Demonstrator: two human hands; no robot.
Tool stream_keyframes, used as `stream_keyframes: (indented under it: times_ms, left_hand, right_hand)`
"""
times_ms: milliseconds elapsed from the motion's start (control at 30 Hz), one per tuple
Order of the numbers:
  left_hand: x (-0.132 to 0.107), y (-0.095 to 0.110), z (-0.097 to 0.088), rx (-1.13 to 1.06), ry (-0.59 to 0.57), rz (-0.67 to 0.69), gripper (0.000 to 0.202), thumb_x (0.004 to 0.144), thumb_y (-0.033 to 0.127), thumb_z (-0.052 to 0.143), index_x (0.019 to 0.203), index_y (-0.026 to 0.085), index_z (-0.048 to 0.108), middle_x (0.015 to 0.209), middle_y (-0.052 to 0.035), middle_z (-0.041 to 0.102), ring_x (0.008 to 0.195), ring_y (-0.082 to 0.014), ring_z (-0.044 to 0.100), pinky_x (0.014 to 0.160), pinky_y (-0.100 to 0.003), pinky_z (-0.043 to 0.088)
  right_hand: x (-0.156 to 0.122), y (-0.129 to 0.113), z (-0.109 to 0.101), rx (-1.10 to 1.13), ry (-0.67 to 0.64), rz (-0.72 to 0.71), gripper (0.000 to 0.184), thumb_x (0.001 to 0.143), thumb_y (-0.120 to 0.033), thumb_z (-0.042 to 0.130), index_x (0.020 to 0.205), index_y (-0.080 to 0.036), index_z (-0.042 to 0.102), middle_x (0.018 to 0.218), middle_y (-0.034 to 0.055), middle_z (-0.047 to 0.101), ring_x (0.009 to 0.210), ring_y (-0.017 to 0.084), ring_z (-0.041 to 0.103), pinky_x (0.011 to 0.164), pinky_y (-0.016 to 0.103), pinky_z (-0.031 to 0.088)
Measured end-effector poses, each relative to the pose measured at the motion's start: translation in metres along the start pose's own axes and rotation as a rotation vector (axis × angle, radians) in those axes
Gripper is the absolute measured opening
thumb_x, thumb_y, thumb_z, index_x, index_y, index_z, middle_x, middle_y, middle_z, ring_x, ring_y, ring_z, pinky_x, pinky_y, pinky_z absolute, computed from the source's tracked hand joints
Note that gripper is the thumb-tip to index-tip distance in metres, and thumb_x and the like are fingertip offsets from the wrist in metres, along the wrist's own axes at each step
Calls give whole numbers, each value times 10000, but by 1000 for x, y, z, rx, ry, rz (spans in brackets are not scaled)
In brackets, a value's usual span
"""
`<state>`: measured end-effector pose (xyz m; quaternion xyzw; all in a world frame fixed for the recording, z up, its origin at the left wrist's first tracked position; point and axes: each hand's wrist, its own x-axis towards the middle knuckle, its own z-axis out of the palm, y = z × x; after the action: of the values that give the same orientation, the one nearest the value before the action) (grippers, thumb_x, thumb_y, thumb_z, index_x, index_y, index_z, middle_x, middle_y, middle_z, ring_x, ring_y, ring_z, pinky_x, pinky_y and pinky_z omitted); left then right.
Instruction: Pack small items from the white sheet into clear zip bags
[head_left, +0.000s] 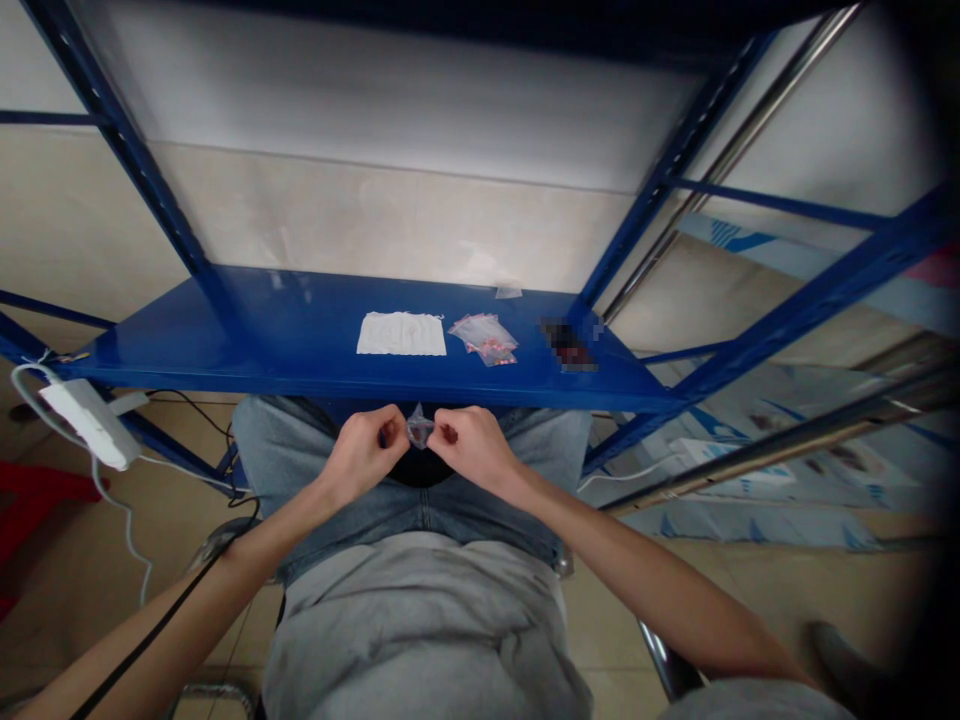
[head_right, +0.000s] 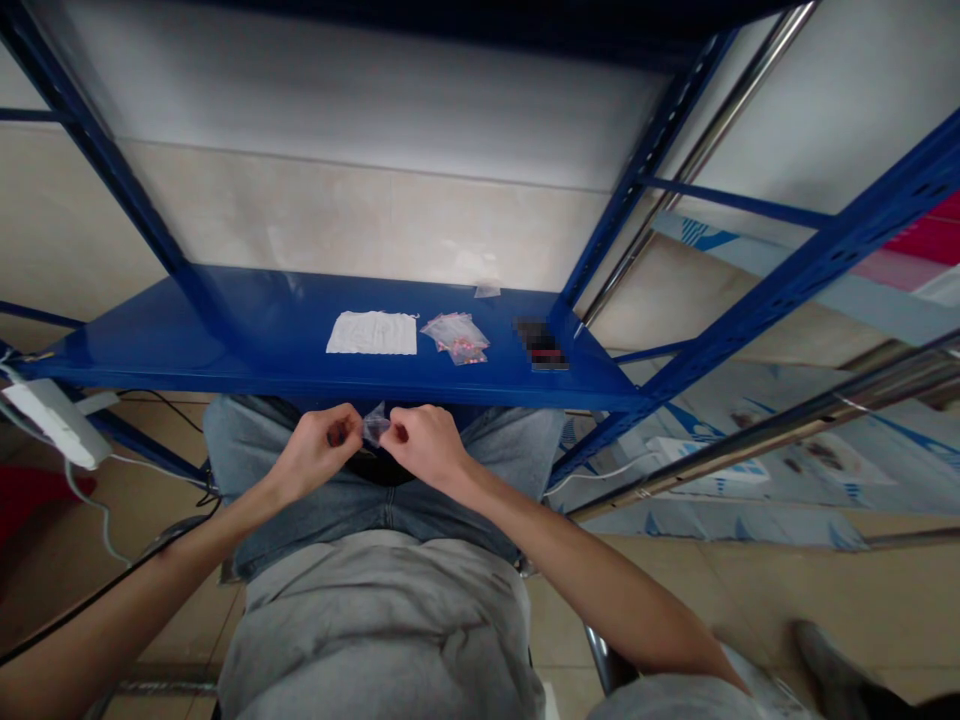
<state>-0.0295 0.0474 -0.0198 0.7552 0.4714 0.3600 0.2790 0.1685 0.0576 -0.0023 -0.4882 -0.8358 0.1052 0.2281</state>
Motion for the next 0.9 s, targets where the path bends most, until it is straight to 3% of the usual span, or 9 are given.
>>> stream_keyframes:
  times_ms: [167, 300, 433, 633, 733, 833, 900]
  left_hand:
    - [-1, 1, -1, 53, -7, 13, 94, 786, 160, 547, 709, 177, 597, 624, 25, 571, 566, -108, 475, 566, -236, 327]
    - [-8, 5, 11, 49, -78, 15, 128, 812, 166, 531, 697, 182, 584, 610, 30, 547, 558, -107, 459, 565, -241, 312]
    - [-14, 6, 18, 37, -43, -24, 121, 789, 156, 543, 674, 187, 557, 577, 41, 502, 531, -103, 430, 546, -242, 289]
    - [-14, 6, 18, -65, -25, -59, 111, 825, 183, 561, 715, 184, 579, 583, 43, 501, 529, -102, 415, 536, -237, 297]
    - [-10, 8, 16, -179, -3, -33, 138, 912, 256, 532, 845, 182, 627, 727, 5, 604, 652, -128, 524, 605, -238, 380]
    - [-5, 5, 13, -280, 152, -43, 172, 916, 297, 578, 1047, 197, 630, 1038, -59, 656, 943, -174, 605, 756, -257, 459]
    - [-1, -1, 12, -388, 241, -133, 288, 887, 317, 635, 1152, 210, 597, 1180, -82, 627, 1043, -192, 609, 790, -269, 491]
  right_hand:
    - [0, 1, -3, 21, 11, 34, 200, 819, -194, 603, 620, -190, 616, 589, 4, 630, 534, 126, 523, 561, 263, 262]
    - [-4, -1, 4, 62, -71, 18, 51, 835, -249, 644, 867, -215, 662, 652, -17, 657, 563, 130, 565, 558, 243, 277]
    - [-2, 6, 10, 83, -98, 21, 255, 823, -157, 630, 1061, -245, 642, 700, -30, 673, 616, 139, 609, 579, 233, 306]
    - [3, 14, 4, 190, -60, 55, 307, 795, -87, 602, 1062, -235, 630, 670, -49, 639, 611, 127, 602, 599, 221, 359]
    - [4, 15, 0, 362, -62, 42, 221, 842, -135, 573, 1042, -219, 617, 653, -52, 613, 571, 113, 588, 576, 208, 394]
    - [4, 18, -3, 651, -84, 69, 195, 904, -236, 538, 1097, -213, 560, 657, -61, 593, 511, 105, 585, 514, 197, 435]
    - [6, 20, -5, 833, -104, 92, 249, 915, -292, 546, 1150, -218, 513, 671, -65, 591, 485, 107, 590, 475, 198, 462]
